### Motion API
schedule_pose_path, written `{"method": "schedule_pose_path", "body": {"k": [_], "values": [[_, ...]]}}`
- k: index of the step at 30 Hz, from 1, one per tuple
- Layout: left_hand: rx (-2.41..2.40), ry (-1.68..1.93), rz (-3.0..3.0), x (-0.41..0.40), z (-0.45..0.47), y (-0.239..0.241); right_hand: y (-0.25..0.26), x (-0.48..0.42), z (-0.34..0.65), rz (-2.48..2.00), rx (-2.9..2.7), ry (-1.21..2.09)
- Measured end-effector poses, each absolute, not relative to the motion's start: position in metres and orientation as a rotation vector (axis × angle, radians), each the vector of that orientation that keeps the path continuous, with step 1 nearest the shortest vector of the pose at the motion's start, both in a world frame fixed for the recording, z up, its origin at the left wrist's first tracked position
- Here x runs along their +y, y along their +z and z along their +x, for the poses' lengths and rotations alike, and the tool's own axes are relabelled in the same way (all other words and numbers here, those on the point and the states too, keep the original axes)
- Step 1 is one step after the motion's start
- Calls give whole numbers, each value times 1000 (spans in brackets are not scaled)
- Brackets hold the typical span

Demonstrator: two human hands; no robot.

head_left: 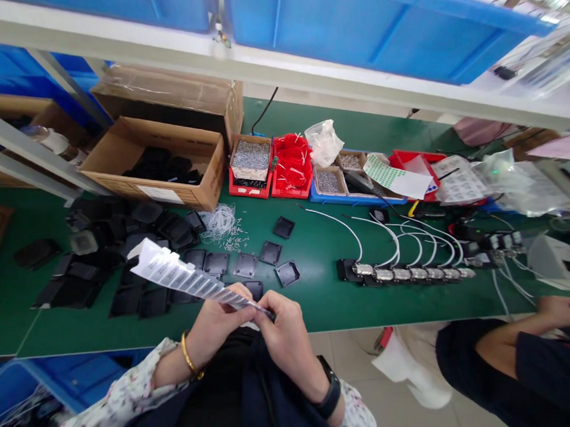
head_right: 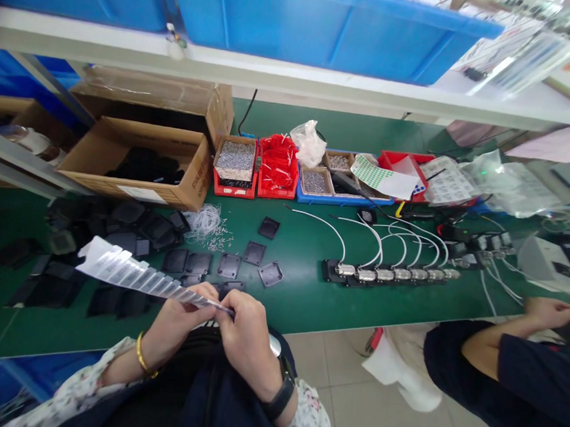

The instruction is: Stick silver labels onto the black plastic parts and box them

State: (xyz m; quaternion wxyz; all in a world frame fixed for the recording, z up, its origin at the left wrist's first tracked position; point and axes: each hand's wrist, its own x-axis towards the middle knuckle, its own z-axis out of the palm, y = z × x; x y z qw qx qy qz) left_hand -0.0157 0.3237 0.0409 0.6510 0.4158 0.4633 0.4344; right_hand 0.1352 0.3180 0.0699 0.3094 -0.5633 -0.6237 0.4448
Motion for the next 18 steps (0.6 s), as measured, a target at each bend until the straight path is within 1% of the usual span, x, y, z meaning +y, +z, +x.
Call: {"method": "schedule_pose_path", "body": {"k": [3, 8, 10, 13, 18], "values": [[1187, 1013, 885, 321, -15, 39, 74, 317, 131, -1472, -1642, 1184], [1190, 1080, 941, 322, -18, 43, 70, 322, 134, -1419, -1474, 1449], [1182, 1073, 976, 324, -19, 44, 66, 323, 135, -1450, -1455, 1437], [1148, 1061, 980, 326, -18, 45, 64, 322, 134, -1500, -1512, 1325], [1055, 1059, 1015, 327, -16, 46, 68, 321, 129, -1401, -1499, 1332]]}}
